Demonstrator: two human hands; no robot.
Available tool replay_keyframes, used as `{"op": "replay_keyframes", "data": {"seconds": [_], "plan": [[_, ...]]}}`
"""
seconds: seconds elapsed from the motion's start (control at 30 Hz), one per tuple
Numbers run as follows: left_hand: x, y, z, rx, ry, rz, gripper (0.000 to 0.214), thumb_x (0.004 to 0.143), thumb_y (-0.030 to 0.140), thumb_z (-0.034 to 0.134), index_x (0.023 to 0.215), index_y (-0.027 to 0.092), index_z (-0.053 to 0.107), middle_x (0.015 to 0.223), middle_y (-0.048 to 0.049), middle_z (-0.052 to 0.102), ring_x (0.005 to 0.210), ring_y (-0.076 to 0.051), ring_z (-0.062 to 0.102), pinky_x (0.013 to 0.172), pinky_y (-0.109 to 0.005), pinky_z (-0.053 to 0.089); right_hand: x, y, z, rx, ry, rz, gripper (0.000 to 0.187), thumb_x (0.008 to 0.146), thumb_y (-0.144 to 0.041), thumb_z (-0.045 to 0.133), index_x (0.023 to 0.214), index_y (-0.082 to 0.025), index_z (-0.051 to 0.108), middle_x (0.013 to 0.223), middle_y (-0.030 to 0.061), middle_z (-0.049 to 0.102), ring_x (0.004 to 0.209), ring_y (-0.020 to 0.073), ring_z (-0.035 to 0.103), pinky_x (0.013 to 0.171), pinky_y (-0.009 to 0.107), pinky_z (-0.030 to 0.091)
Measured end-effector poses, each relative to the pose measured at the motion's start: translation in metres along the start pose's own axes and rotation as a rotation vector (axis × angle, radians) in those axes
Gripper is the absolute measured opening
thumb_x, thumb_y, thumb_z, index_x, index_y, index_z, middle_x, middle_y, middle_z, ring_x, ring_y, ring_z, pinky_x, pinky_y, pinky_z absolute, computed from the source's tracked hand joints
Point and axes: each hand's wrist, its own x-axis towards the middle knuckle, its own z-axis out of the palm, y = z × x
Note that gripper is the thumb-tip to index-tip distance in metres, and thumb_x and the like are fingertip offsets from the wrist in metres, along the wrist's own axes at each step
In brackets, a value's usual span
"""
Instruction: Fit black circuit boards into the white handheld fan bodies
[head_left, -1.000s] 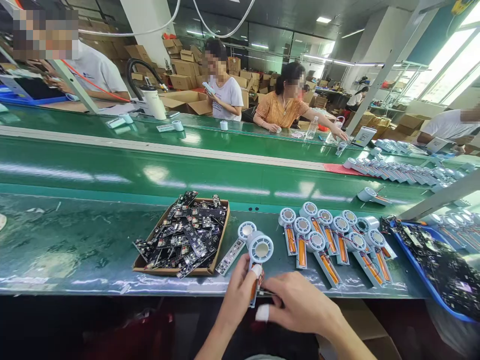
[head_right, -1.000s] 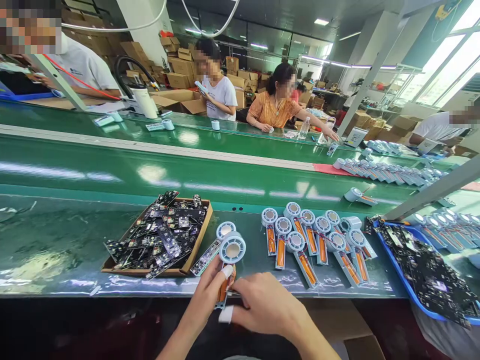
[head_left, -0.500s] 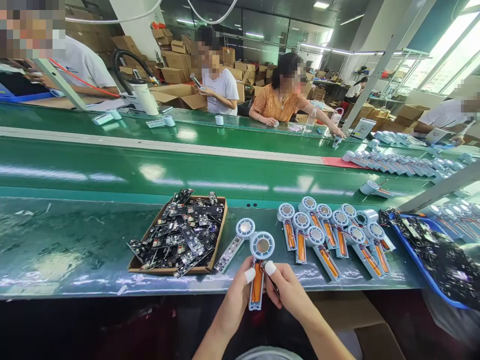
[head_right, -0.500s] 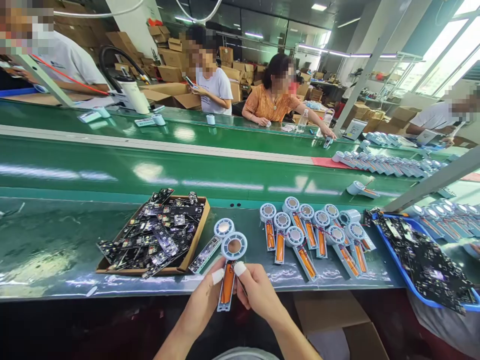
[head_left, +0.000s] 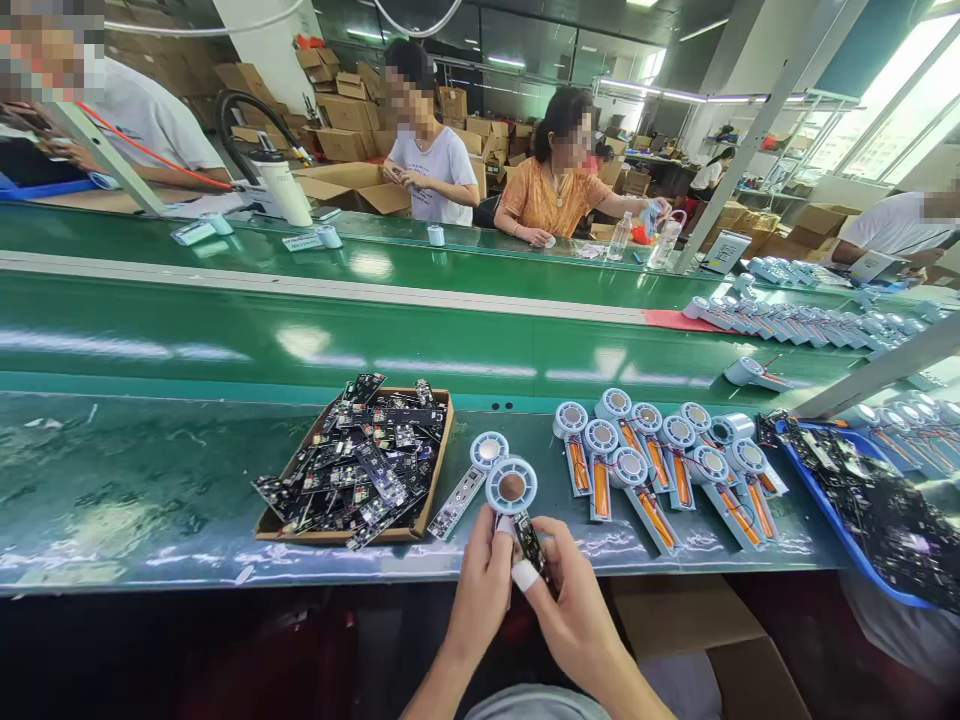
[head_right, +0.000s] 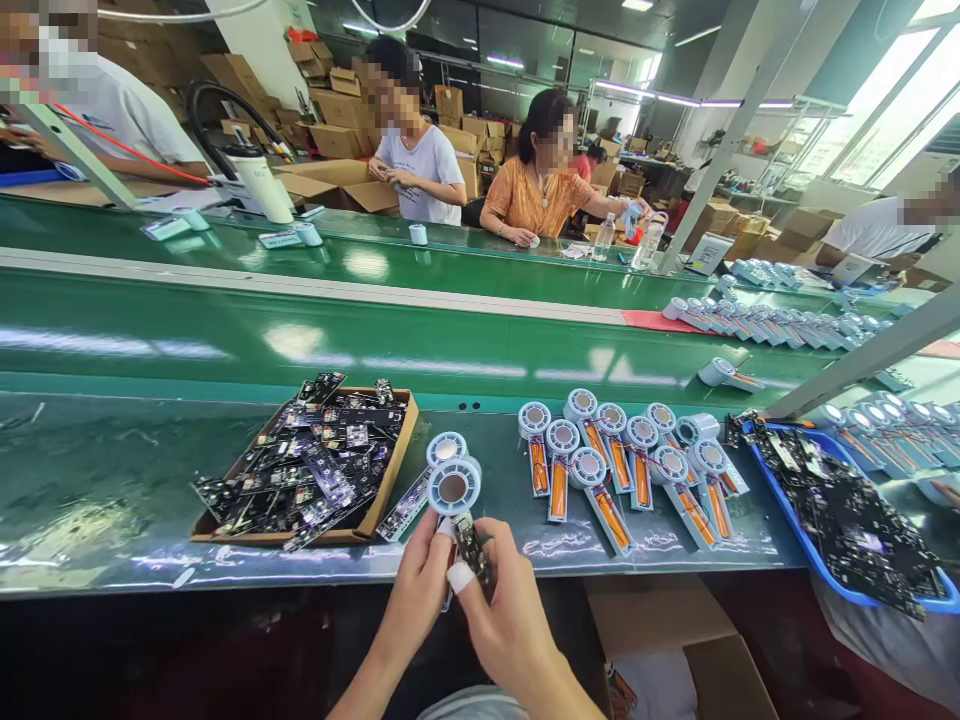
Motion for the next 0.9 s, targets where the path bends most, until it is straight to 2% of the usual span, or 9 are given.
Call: {"op": "replay_keyframes", "data": {"seconds": [0.07, 0.17, 0.27, 0.37, 0.47, 0.57, 0.73, 0.83, 0.9], "plan": [[0.003, 0.0, 0.001, -0.105, -0.045, -0.052, 0.024, 0.078, 0.039, 0.068, 0.097, 0.025, 0.071, 0.104, -0.006, 0.074, 0.119, -0.03, 0.059, 0.097, -0.034, 0.046, -0.003, 0.006, -0.001, 0.009, 0.047, -0.039, 0.04, 0.098, -0.043, 0.058, 0.132, -0.021, 0.056, 0.099, 0.0053, 0.07, 0.09, 0.0181, 0.065, 0.081, 0.028, 0.053], [0.003, 0.002, 0.002, -0.371, -0.17, -0.165, 0.04, 0.074, 0.047, 0.072, 0.105, 0.022, 0.069, 0.107, -0.0073, 0.074, 0.115, -0.03, 0.063, 0.096, -0.037, 0.048, -0.004, 0.012, -0.004, 0.038, 0.099, -0.071, 0.04, 0.097, -0.041, 0.06, 0.133, -0.021, 0.06, 0.125, 0.0113, 0.069, 0.113, 0.0244, 0.066, 0.098, 0.036, 0.054], [0.0, 0.007, 0.004, -0.463, -0.13, -0.227, 0.048, 0.07, 0.049, 0.075, 0.108, 0.02, 0.068, 0.1, -0.0059, 0.074, 0.098, -0.026, 0.068, 0.086, -0.035, 0.051, -0.005, 0.014, -0.005, -0.053, 0.11, -0.12, 0.037, 0.097, -0.036, 0.061, 0.131, -0.021, 0.065, 0.129, 0.0119, 0.069, 0.119, 0.0268, 0.066, 0.102, 0.039, 0.054], [-0.004, 0.015, 0.007, -0.413, -0.021, -0.219, 0.037, 0.069, 0.042, 0.076, 0.098, 0.021, 0.069, 0.081, -0.0003, 0.07, 0.07, -0.017, 0.065, 0.066, -0.027, 0.051, -0.009, 0.017, -0.004, -0.257, 0.101, -0.25, 0.041, 0.099, -0.028, 0.056, 0.139, -0.024, 0.06, 0.13, 0.0116, 0.069, 0.116, 0.026, 0.067, 0.097, 0.038, 0.057], [-0.007, 0.021, 0.012, -0.419, 0.001, -0.209, 0.029, 0.067, 0.04, 0.075, 0.086, 0.021, 0.066, 0.063, 0.0065, 0.058, 0.051, -0.01, 0.052, 0.051, -0.022, 0.043, -0.013, 0.021, -0.004, -0.468, 0.099, -0.393, 0.049, 0.1, -0.02, 0.048, 0.149, -0.027, 0.05, 0.124, 0.0117, 0.07, 0.108, 0.0238, 0.07, 0.089, 0.035, 0.06], [-0.007, 0.022, 0.015, -0.467, -0.027, -0.224, 0.03, 0.067, 0.041, 0.076, 0.084, 0.021, 0.062, 0.062, 0.0087, 0.054, 0.049, -0.008, 0.048, 0.049, -0.021, 0.041, -0.014, 0.024, -0.006, -0.575, 0.146, -0.447, 0.052, 0.101, -0.016, 0.043, 0.152, -0.027, 0.045, 0.112, 0.0116, 0.072, 0.096, 0.0218, 0.071, 0.081, 0.032, 0.061], [-0.004, 0.014, 0.014, -0.568, -0.125, -0.259, 0.036, 0.069, 0.045, 0.074, 0.092, 0.019, 0.063, 0.074, 0.0036, 0.064, 0.061, -0.012, 0.057, 0.057, -0.024, 0.046, -0.013, 0.025, -0.008, -0.669, 0.172, -0.522, 0.057, 0.101, -0.013, 0.04, 0.156, -0.028, 0.037, 0.095, 0.0081, 0.068, 0.079, 0.0193, 0.068, 0.068, 0.029, 0.06], [-0.004, 0.011, 0.013, -0.523, -0.162, -0.237, 0.03, 0.075, 0.043, 0.07, 0.094, 0.02, 0.063, 0.073, 0.005, 0.062, 0.059, -0.011, 0.055, 0.055, -0.023, 0.045, -0.013, 0.025, -0.01, -0.732, 0.161, -0.568, 0.06, 0.1, -0.011, 0.039, 0.157, -0.027, 0.033, 0.088, 0.0063, 0.064, 0.072, 0.0182, 0.065, 0.062, 0.027, 0.058], [-0.004, 0.012, 0.013, -0.458, -0.142, -0.217, 0.027, 0.075, 0.043, 0.068, 0.09, 0.02, 0.063, 0.068, 0.0064, 0.057, 0.055, -0.01, 0.051, 0.052, -0.022, 0.043, -0.013, 0.026, -0.013, -0.774, 0.151, -0.59, 0.061, 0.099, -0.01, 0.038, 0.158, -0.026, 0.031, 0.09, 0.0068, 0.063, 0.073, 0.0184, 0.065, 0.062, 0.028, 0.058]]}}
